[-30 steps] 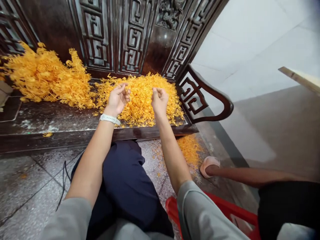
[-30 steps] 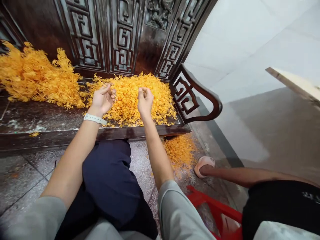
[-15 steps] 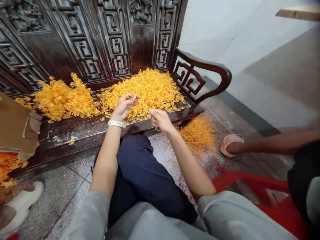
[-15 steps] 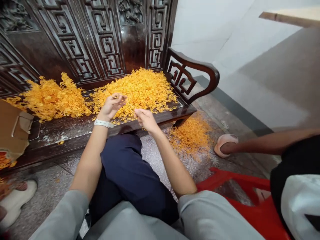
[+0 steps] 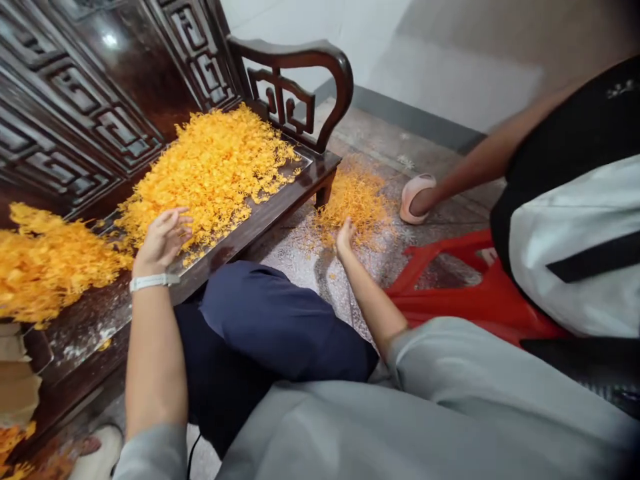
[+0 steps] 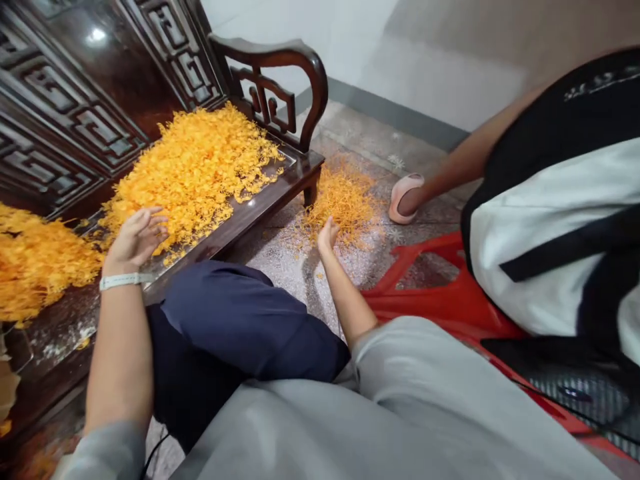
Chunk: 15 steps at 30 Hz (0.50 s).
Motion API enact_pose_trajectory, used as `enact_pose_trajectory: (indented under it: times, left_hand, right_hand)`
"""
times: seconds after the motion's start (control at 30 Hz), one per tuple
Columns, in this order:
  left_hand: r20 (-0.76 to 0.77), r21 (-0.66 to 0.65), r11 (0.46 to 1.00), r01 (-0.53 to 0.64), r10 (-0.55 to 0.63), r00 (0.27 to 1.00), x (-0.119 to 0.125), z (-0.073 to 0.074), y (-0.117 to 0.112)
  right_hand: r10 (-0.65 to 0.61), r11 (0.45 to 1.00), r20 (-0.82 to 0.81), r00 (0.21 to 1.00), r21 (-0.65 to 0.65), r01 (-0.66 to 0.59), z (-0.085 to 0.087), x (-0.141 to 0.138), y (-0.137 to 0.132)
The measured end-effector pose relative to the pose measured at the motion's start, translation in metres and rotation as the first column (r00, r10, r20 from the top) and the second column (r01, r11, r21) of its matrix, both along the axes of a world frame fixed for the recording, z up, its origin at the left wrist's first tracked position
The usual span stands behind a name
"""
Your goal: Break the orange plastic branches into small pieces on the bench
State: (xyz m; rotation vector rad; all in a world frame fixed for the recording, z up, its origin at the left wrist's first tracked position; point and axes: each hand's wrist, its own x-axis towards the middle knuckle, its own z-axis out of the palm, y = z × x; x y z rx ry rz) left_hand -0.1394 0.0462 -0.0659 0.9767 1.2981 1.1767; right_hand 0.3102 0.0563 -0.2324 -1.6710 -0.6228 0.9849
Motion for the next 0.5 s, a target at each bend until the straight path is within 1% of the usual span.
enact_pose_trajectory:
  times: [0.07, 0.1, 0.17, 0.23, 0.3, 0.37, 0.43, 0.47, 0.5]
  left_hand:
    - [-0.078, -0.028, 0.994, -0.106, 0.104, 0.992, -0.013, 0.002, -0.004]
    - [-0.113, -0.018, 0.987, -0.159, 0.156, 0.981, -0.019, 0.002, -0.006]
    - [-0.167, 0.016, 0.968, -0.252, 0.251, 0.953, -0.028, 0.001, -0.007]
    - [-0.211, 0.024, 0.941, -0.337, 0.334, 0.919, -0.037, -0.005, -0.006]
    - [-0.262, 0.008, 0.909, -0.416, 0.404, 0.877, -0.05, -0.014, -0.007]
    - [-0.346, -0.02, 0.888, -0.458, 0.424, 0.837, -0.066, -0.024, -0.01]
    - [-0.351, -0.017, 0.856, -0.517, 0.479, 0.805, -0.08, -0.032, -0.015]
    - [-0.378, 0.008, 0.844, -0.536, 0.499, 0.78, -0.087, -0.035, -0.017]
    - [-0.444, 0.068, 0.837, -0.544, 0.513, 0.734, -0.093, -0.037, -0.018]
  right_hand:
    - [-0.02, 0.998, 0.036, 0.999, -0.063, 0.022, -0.03, -0.003, -0.013]
    - [0.003, 0.996, 0.04, 0.999, -0.086, 0.0, -0.042, -0.007, -0.019]
    - [0.107, 0.989, 0.041, 0.993, -0.109, -0.102, -0.059, -0.019, -0.029]
    - [0.252, 0.964, 0.031, 0.967, -0.097, -0.248, -0.065, -0.034, -0.035]
    - [0.387, 0.921, 0.021, 0.922, -0.056, -0.386, -0.062, -0.05, -0.039]
    - [0.487, 0.873, 0.028, 0.873, 0.003, -0.487, -0.052, -0.066, -0.039]
    - [0.554, 0.829, 0.051, 0.831, 0.065, -0.556, -0.038, -0.08, -0.035]
    - [0.574, 0.811, 0.068, 0.816, 0.088, -0.578, -0.029, -0.088, -0.032]
    - [0.582, 0.8, 0.092, 0.808, 0.112, -0.589, -0.019, -0.097, -0.028]
